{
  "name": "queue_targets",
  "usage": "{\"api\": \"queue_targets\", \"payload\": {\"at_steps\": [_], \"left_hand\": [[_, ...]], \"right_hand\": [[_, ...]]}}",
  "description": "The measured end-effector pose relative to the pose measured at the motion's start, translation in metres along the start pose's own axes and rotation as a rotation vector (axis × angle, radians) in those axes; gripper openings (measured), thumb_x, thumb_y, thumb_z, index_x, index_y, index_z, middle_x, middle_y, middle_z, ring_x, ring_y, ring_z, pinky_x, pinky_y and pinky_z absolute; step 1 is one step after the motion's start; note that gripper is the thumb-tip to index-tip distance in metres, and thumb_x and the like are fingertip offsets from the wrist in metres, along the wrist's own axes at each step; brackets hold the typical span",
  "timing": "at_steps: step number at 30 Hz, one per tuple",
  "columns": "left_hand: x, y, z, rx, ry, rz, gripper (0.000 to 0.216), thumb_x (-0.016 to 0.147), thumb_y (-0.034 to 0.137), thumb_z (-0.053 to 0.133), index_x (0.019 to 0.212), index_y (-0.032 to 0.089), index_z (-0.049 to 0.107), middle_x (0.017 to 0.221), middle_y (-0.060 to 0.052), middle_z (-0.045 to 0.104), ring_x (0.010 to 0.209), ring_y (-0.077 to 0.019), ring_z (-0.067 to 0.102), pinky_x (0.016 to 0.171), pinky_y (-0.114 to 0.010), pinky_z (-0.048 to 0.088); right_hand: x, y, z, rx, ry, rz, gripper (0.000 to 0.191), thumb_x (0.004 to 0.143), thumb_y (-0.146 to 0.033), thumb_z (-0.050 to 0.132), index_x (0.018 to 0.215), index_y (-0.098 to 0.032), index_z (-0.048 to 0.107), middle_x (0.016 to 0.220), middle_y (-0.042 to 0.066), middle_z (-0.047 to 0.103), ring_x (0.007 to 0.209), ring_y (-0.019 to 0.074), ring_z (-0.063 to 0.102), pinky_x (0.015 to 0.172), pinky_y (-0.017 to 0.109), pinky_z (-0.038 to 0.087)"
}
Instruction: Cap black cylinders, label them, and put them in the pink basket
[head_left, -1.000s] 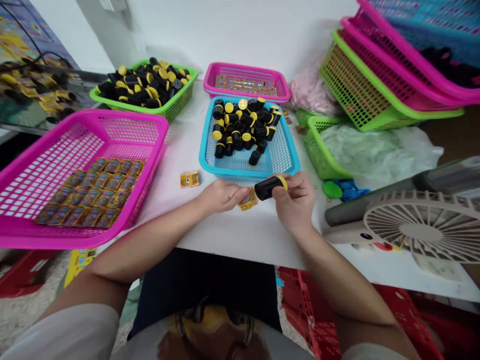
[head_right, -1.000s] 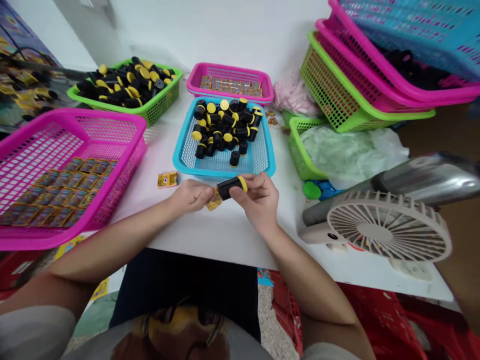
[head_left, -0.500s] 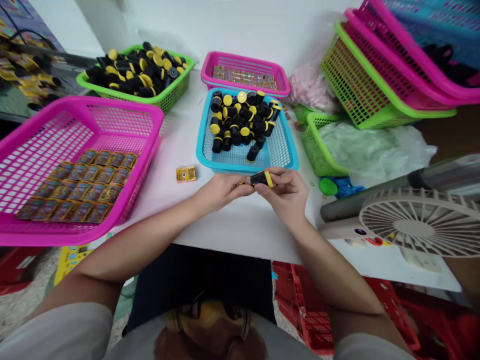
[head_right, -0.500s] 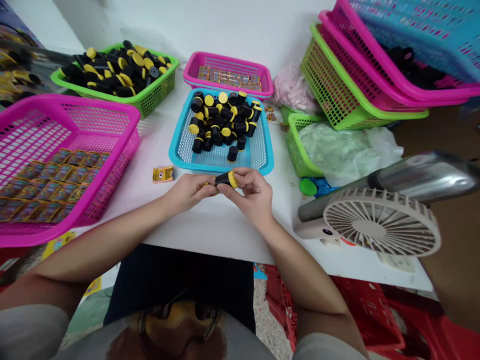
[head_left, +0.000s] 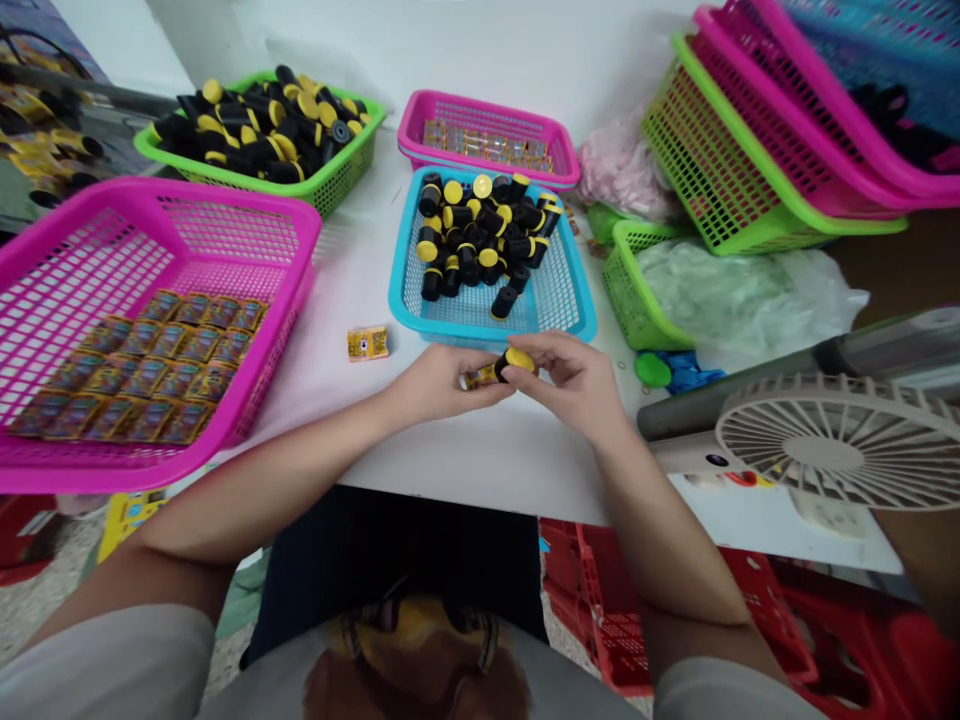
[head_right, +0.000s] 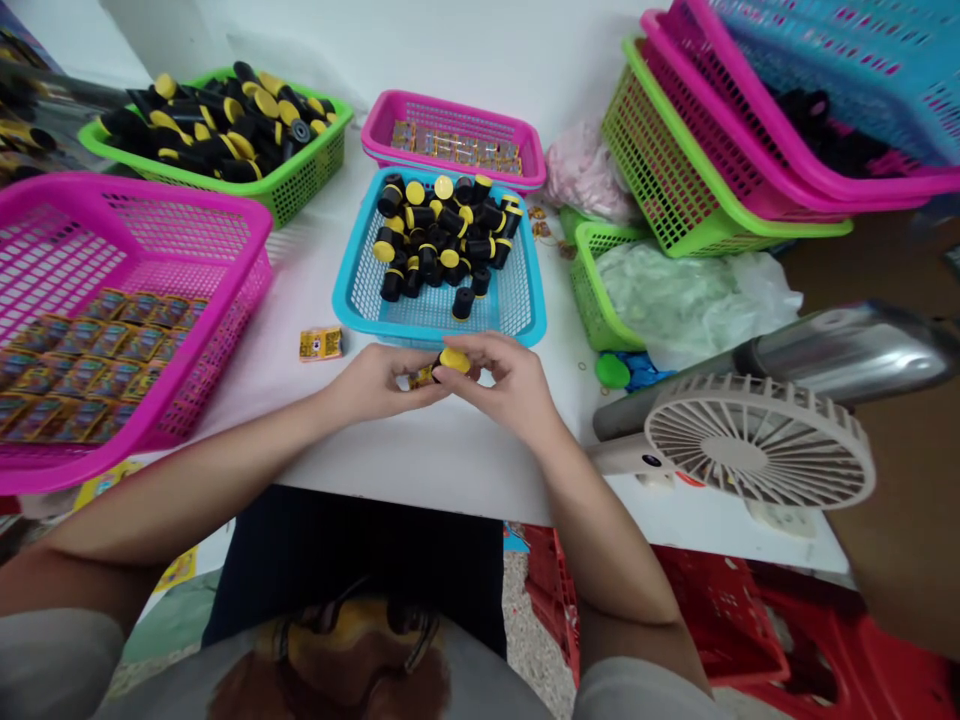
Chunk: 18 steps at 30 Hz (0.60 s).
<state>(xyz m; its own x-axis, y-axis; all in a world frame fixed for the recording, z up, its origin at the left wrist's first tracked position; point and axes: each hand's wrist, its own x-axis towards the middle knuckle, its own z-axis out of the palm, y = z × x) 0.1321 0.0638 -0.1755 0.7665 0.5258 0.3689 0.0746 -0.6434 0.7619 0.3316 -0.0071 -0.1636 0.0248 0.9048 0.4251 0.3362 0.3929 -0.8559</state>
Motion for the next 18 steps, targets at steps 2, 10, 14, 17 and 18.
{"api": "queue_targets", "payload": {"at_steps": [2,10,14,17,18], "left_hand": [[-0.001,-0.002,0.001,0.152,0.034,0.077,0.027,0.097,0.039,0.061,0.091,0.016,0.072,0.068,0.001,0.063,0.060,-0.0100,0.055,0.059,-0.021,0.041],[-0.003,-0.019,0.005,0.514,0.046,0.280,0.031,0.104,0.039,0.053,0.099,0.014,0.071,0.076,-0.006,0.072,0.070,-0.0175,0.069,0.069,-0.026,0.052],[-0.005,-0.016,0.009,0.525,0.067,0.281,0.033,0.100,0.044,0.060,0.096,0.014,0.073,0.071,-0.006,0.070,0.067,-0.0185,0.067,0.064,-0.028,0.051],[-0.003,-0.010,0.008,0.371,0.137,0.197,0.034,0.096,0.048,0.067,0.092,0.015,0.076,0.069,-0.003,0.070,0.062,-0.0151,0.064,0.060,-0.025,0.046],[-0.003,-0.008,0.007,0.301,0.171,0.173,0.034,0.095,0.048,0.069,0.093,0.016,0.077,0.072,-0.003,0.071,0.065,-0.0146,0.065,0.062,-0.025,0.047]], "right_hand": [[0.000,-0.003,-0.004,-0.012,-0.015,0.034,0.033,0.075,-0.047,0.089,0.100,-0.025,0.080,0.087,0.001,0.074,0.073,0.0124,0.068,0.064,0.028,0.060],[-0.004,-0.009,0.004,-0.126,0.028,0.238,0.048,0.062,-0.057,0.094,0.079,-0.019,0.072,0.068,-0.001,0.071,0.056,0.0115,0.063,0.053,0.026,0.054],[-0.002,-0.007,0.003,-0.315,0.124,0.166,0.051,0.077,-0.065,0.082,0.061,-0.021,0.061,0.051,-0.003,0.058,0.047,0.0099,0.052,0.046,0.025,0.042],[-0.002,-0.005,-0.008,-0.280,0.206,-0.023,0.040,0.097,-0.059,0.061,0.083,-0.024,0.071,0.070,0.001,0.070,0.058,0.0141,0.064,0.057,0.029,0.053],[-0.002,-0.005,-0.010,-0.262,0.213,-0.118,0.033,0.100,-0.054,0.058,0.095,-0.025,0.073,0.083,0.003,0.075,0.071,0.0172,0.071,0.066,0.033,0.059]]}}
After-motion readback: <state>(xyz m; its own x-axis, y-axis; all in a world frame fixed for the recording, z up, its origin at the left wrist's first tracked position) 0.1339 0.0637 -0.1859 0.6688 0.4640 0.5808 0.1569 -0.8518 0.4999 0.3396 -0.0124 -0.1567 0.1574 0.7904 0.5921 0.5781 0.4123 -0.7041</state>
